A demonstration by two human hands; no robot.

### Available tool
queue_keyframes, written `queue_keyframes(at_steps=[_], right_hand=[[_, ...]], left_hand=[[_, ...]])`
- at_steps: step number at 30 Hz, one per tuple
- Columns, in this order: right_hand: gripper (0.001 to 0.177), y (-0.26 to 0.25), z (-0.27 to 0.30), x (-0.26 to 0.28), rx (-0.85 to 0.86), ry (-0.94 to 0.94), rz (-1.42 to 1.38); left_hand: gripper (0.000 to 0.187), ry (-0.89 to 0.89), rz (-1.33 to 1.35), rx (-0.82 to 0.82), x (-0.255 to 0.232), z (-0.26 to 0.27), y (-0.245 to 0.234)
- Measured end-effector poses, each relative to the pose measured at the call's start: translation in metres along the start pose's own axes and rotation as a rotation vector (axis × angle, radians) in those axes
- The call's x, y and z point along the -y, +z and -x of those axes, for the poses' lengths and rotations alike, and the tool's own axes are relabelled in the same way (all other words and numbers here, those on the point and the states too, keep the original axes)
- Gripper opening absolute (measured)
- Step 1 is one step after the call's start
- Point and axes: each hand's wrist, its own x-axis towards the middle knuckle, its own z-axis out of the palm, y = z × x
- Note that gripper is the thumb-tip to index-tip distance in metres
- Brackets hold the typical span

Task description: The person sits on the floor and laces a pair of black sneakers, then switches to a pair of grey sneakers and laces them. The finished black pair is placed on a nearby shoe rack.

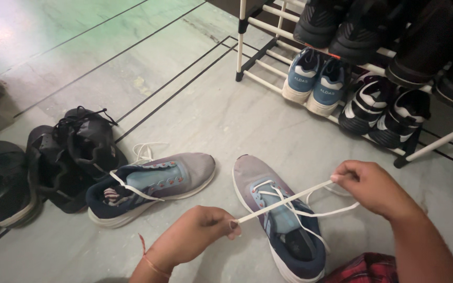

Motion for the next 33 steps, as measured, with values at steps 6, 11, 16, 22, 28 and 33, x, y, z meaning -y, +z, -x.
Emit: queue_keyframes(at_steps=[6,11,16,22,28,33], right_hand=[[0.023,0.001,0.005,0.013,-0.003,0.067,0.197],[0.039,0.052,0.034,0.067,0.008,-0.398,0.001],[0.041,0.092,0.063,0.099,0.524,-0.308,-0.110],[0.015,0.089,0.036,0.070,0.607,-0.165,-0.428],[0.017,0.065,0.004,0.025,0.238,0.005,-0.469],[0.015,0.088,-0.007,0.027,0.206,-0.063,-0.618]], left_hand=[[0.028,-0.202,-0.224,-0.271,-0.008,-0.004,0.009],[0.024,-0.034,-0.267,-0.253,-0.013,-0.006,0.031],[0.026,0.010,-0.294,-0.239,-0.006,-0.007,0.039],[0.032,0.049,-0.004,-0.183,0.010,-0.022,0.045],[0.047,-0.236,-0.247,-0.473,0.019,-0.038,0.058],[0.075,-0.140,-0.421,-0.610,0.015,-0.071,0.096]])
